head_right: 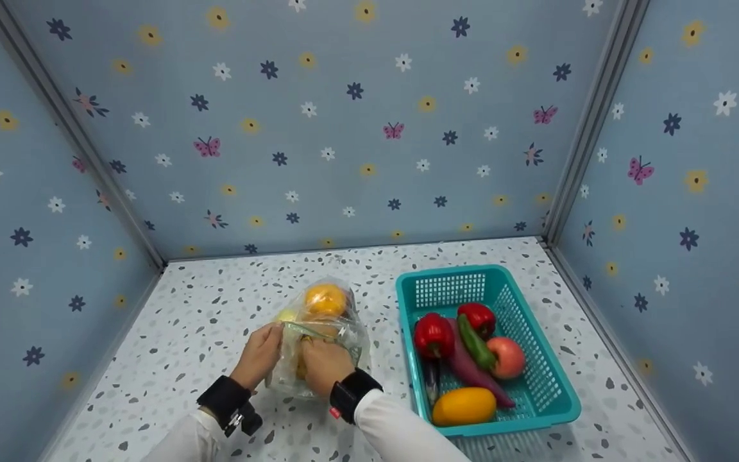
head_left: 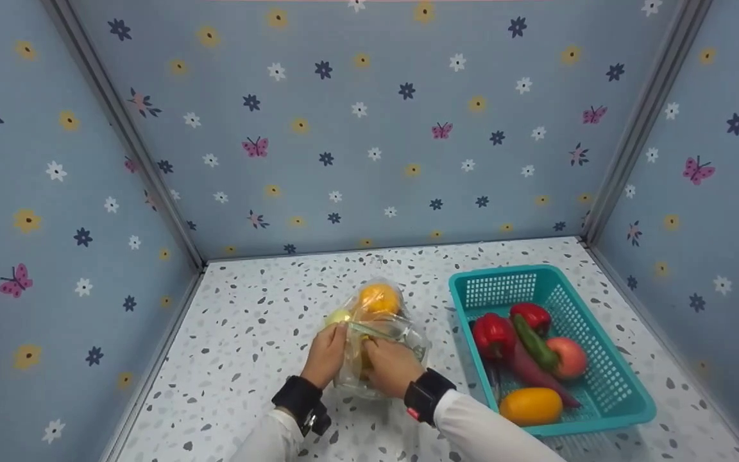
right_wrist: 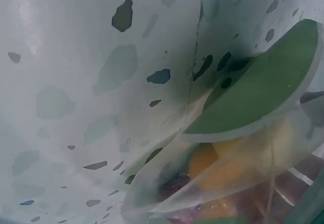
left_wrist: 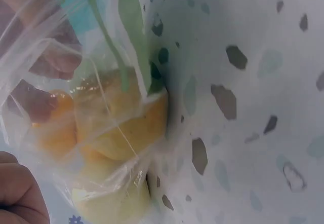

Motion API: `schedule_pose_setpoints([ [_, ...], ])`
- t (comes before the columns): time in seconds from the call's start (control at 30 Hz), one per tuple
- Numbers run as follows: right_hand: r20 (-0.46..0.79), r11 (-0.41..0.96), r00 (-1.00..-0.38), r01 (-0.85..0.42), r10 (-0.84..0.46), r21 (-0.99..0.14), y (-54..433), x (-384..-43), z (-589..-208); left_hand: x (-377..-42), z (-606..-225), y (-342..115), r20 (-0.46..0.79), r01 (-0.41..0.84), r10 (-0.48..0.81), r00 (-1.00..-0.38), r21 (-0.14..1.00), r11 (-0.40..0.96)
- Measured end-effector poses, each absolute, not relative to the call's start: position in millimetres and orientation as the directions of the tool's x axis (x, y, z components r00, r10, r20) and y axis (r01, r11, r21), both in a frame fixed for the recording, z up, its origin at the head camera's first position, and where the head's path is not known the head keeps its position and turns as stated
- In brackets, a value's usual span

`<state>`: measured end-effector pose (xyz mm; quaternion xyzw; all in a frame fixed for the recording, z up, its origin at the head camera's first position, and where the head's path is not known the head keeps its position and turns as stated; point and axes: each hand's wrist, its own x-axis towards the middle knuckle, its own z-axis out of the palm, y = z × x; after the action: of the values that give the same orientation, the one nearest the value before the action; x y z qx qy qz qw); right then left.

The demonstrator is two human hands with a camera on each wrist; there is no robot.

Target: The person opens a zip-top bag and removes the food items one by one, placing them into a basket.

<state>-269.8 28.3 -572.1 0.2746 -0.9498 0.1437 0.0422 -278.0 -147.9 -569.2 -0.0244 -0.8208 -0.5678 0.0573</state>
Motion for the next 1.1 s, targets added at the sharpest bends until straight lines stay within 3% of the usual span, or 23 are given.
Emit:
schedule_pose_setpoints([
  [0.17, 0.125, 0.836, -0.879, -0.476, -0.460, -0.272, 22, -275, -584, -284, -572, -151, 0.133, 0.116, -0.018, -0.991, 0.915, 0.386],
  [0.4, 0.160, 0.831, -0.865, -0.502, -0.476, -0.239, 22, -281, -601, -288, -572, -151, 0.133, 0.114, -0.014, -0.991, 0.898, 0.424],
  [0.57, 0.101, 0.843, -0.876, -0.481, -0.472, -0.242, 22, -277, -597, -293, -579, -152, 0.158, 0.148, 0.011, -0.987, 0.900, 0.410],
  [0.77, 0.106, 0.864, -0.886, -0.463, -0.451, -0.199, 23, -272, -593, -331, -640, -164, 0.290, 0.292, 0.067, -0.955, 0.873, 0.390],
  [0.9, 0.136, 0.858, -0.878, -0.478, -0.459, -0.190, 25, -272, -596, -348, -668, -167, 0.309, 0.302, 0.054, -0.950, 0.854, 0.423],
  [1.1, 0.047, 0.864, -0.889, -0.454, -0.455, -0.217, 31, -276, -602, -329, -650, -160, 0.334, 0.338, 0.084, -0.939, 0.849, 0.406],
])
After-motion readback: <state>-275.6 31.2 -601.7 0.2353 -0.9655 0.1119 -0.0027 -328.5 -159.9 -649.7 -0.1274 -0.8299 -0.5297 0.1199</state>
